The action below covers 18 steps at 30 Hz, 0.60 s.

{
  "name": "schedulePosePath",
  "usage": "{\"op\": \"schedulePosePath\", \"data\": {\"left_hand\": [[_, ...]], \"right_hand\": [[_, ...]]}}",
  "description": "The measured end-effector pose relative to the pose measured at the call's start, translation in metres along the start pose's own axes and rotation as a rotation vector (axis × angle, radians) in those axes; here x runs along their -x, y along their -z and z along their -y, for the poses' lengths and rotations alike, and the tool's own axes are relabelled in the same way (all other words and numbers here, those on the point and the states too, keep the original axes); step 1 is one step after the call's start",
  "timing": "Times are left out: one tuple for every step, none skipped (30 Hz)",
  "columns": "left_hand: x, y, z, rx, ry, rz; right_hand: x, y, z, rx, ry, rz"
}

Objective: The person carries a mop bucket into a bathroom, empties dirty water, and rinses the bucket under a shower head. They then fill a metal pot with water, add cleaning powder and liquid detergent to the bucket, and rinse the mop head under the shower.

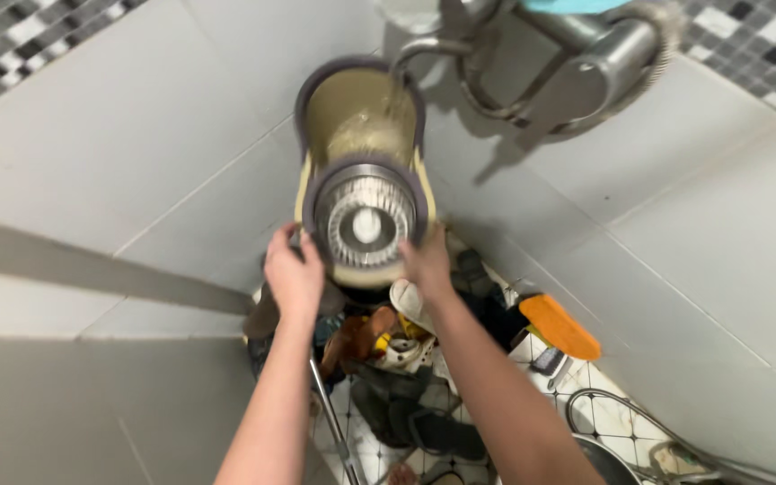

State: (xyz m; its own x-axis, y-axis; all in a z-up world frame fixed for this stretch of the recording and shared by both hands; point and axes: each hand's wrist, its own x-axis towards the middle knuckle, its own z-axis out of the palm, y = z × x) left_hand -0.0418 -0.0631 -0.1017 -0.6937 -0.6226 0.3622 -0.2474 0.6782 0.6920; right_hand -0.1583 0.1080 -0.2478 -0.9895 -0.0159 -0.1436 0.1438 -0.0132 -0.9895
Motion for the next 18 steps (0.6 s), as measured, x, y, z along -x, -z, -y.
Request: {"op": "schedulePosePath", "data": {"left_hand": [[-0.004, 0.001, 0.001, -0.011, -0.018, -0.009], [-0.009, 0.001, 0.001, -0.022, -0.037, -0.018], [-0.008, 0.003, 0.003, -0.013, -0.023, -0.016], [-0.005, 0.005, 0.004, -0.003, -0.009, -0.014], [0.0, 0.004, 0.004, 0.011, 0.01, -0.012], [0.007, 0.002, 0.003, 0.027, 0.015, -0.005], [0.008, 0.002, 0.002, 0.039, 0.012, -0.007], [0.008, 0.002, 0.002, 0.052, 0.009, -0.01], [0.011, 0.005, 0.004, 0.042, 0.029, -0.004], [0.012, 0.007, 0.005, 0.033, 0.05, 0.002], [0.009, 0.008, 0.005, 0.025, 0.063, 0.0], [0.005, 0.008, 0.006, 0.023, 0.042, -0.017], [0.009, 0.006, 0.006, 0.023, 0.033, -0.011], [0.013, 0.004, 0.006, 0.022, 0.023, -0.005], [0.018, 0.0, 0.005, 0.029, 0.034, -0.002], [0.024, -0.003, 0.003, 0.036, 0.045, 0.0], [0.019, -0.001, 0.003, 0.036, 0.042, -0.009], [0.016, 0.002, 0.003, 0.032, 0.031, -0.001]], "right_hand": [[0.0, -0.001, -0.003, -0.072, 0.184, 0.046], [-0.001, -0.001, -0.004, -0.141, 0.368, 0.093], [-0.002, -0.004, -0.005, -0.165, 0.144, 0.06], [-0.002, -0.005, -0.007, -0.189, -0.081, 0.032], [-0.004, -0.003, -0.007, -0.206, -0.306, 0.007], [-0.002, 0.004, -0.009, -0.152, -0.321, -0.012], [-0.004, 0.004, -0.008, -0.079, -0.315, -0.033], [-0.007, 0.008, -0.007, -0.006, -0.245, -0.046], [-0.003, 0.008, -0.01, 0.097, -0.085, -0.05], [-0.002, 0.009, -0.013, 0.168, 0.176, -0.053], [-0.001, 0.01, -0.015, 0.249, 0.412, -0.062], [-0.008, 0.007, -0.015, 0.32, 0.518, -0.066], [-0.004, 0.012, -0.02, 0.179, 0.422, -0.004], [-0.009, 0.008, -0.023, 0.222, 0.127, -0.046], [-0.016, 0.004, -0.022, 0.265, -0.168, -0.086], [-0.011, 0.01, -0.026, 0.113, -0.288, -0.096], [-0.016, 0.0, -0.023, 0.064, -0.296, -0.092], [-0.013, -0.003, -0.023, 0.07, -0.213, -0.087]]}}
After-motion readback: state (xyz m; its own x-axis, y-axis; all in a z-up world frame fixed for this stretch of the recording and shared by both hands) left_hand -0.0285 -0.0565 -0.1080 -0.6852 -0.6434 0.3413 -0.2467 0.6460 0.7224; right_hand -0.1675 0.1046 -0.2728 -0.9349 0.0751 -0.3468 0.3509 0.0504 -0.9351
